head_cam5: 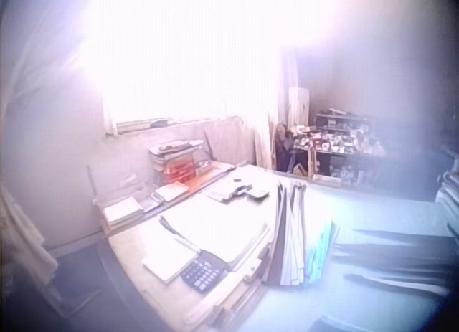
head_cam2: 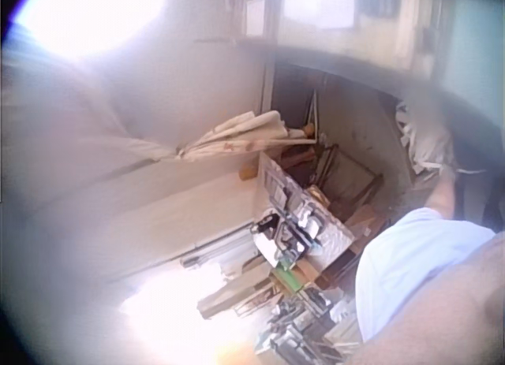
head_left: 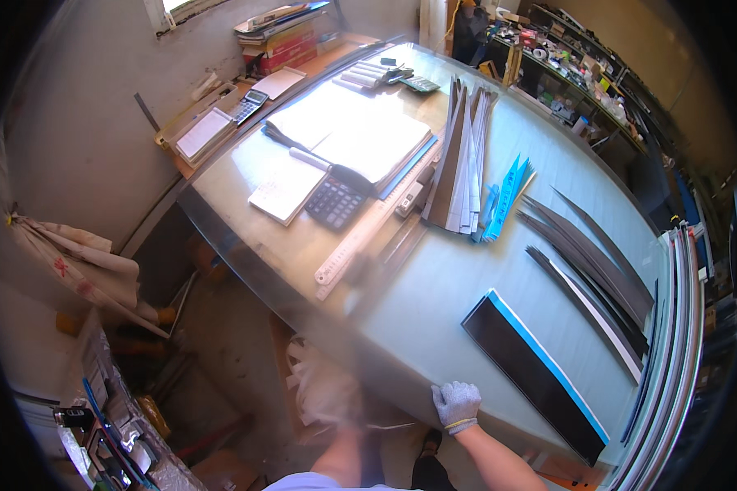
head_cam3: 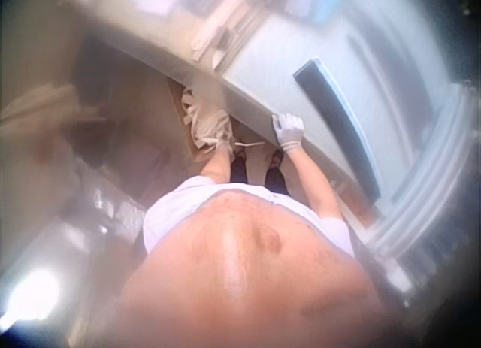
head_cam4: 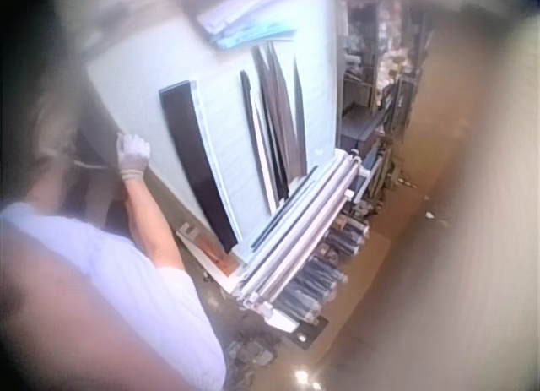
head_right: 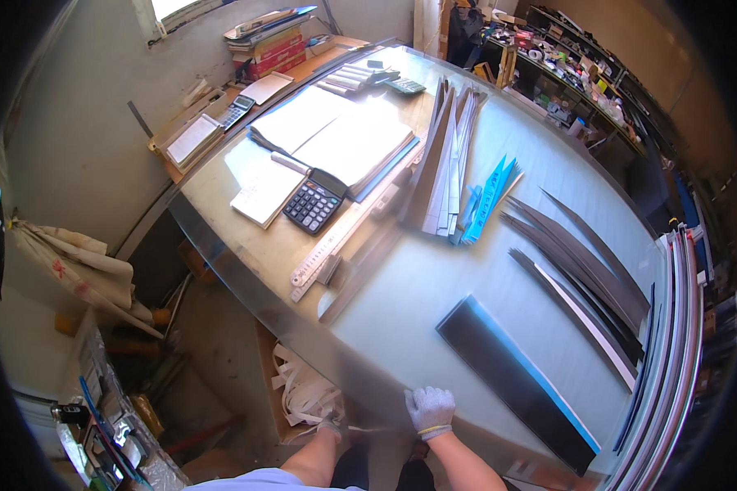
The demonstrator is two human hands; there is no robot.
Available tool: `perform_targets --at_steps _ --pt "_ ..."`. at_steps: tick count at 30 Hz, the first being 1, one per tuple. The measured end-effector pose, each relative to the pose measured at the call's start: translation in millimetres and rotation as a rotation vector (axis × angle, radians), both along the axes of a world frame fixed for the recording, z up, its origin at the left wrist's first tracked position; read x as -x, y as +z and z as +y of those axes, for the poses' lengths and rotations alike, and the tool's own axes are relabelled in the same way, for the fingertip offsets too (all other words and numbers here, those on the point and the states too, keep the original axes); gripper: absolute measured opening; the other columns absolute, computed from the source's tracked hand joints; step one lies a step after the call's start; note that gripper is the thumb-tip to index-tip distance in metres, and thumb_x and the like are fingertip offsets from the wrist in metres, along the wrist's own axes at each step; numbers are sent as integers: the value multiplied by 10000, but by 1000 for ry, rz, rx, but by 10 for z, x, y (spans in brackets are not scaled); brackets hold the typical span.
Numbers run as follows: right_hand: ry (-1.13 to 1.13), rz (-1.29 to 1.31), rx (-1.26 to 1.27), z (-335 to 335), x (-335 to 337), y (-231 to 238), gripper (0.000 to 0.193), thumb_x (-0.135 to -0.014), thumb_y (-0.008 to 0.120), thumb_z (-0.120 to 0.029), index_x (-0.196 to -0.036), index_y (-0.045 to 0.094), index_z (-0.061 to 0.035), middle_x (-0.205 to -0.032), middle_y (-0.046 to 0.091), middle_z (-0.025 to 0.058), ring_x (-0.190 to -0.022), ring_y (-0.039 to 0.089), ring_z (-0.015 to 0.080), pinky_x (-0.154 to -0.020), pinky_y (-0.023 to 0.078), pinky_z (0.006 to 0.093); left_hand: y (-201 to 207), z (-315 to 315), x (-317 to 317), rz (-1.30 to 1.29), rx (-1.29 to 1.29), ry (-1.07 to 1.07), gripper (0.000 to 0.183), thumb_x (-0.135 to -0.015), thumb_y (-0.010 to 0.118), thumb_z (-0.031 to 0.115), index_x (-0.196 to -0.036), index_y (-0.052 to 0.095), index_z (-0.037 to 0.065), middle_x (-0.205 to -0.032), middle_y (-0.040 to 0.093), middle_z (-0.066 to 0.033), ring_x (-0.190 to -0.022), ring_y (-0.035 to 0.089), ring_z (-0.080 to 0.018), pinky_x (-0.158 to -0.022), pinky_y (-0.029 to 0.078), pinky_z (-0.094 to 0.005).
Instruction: The person sorts long strips on a light table, puts on protective gloves, carries a flat panel across the workshop to a workbench, measures it with a ruler, and then places the panel into a machine for processing.
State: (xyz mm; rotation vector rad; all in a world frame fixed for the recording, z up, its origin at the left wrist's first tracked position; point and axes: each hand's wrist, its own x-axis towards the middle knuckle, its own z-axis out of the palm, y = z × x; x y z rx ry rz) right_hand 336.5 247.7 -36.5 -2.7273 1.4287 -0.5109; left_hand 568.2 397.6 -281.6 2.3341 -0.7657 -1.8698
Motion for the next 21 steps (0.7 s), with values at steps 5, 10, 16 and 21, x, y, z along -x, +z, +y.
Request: perform_targets --at_steps 5,10,16,21 --pt "18 26 -23 -100 -73 17 336 -806 723 -298 -636 472 -152 -601 486 55 -581 531 268 -558 381 413 -82 -91 -90 10 -24 1 330 -944 547 259 -1224 611 97 -1129 626 -81 -976 571 -272 -865 438 -436" --pt "15 7 -59 -146 -57 18 328 -787 724 -288 -634 468 -151 -606 485 54 -589 534 264 -561 381 412 -118 -179 -197 -19 -22 -6 321 -929 588 252 -1195 628 78 -1080 640 -94 -912 591 -272 -819 462 -425" --pt "32 -22 -105 -170 -34 8 274 -755 730 -285 -630 516 -170 -614 511 49 -592 547 261 -568 400 412 -162 -239 -743 -212 45 20 313 -911 636 244 -1159 647 54 -1021 656 -109 -835 616 -271 -764 491 -412" --pt "53 8 -97 -272 -55 21 263 -747 733 -295 -624 533 -178 -609 533 48 -587 565 263 -562 415 418 -157 -192 -1336 -434 109 116 310 -896 677 238 -1130 664 35 -972 670 -121 -771 637 -270 -718 515 -401"
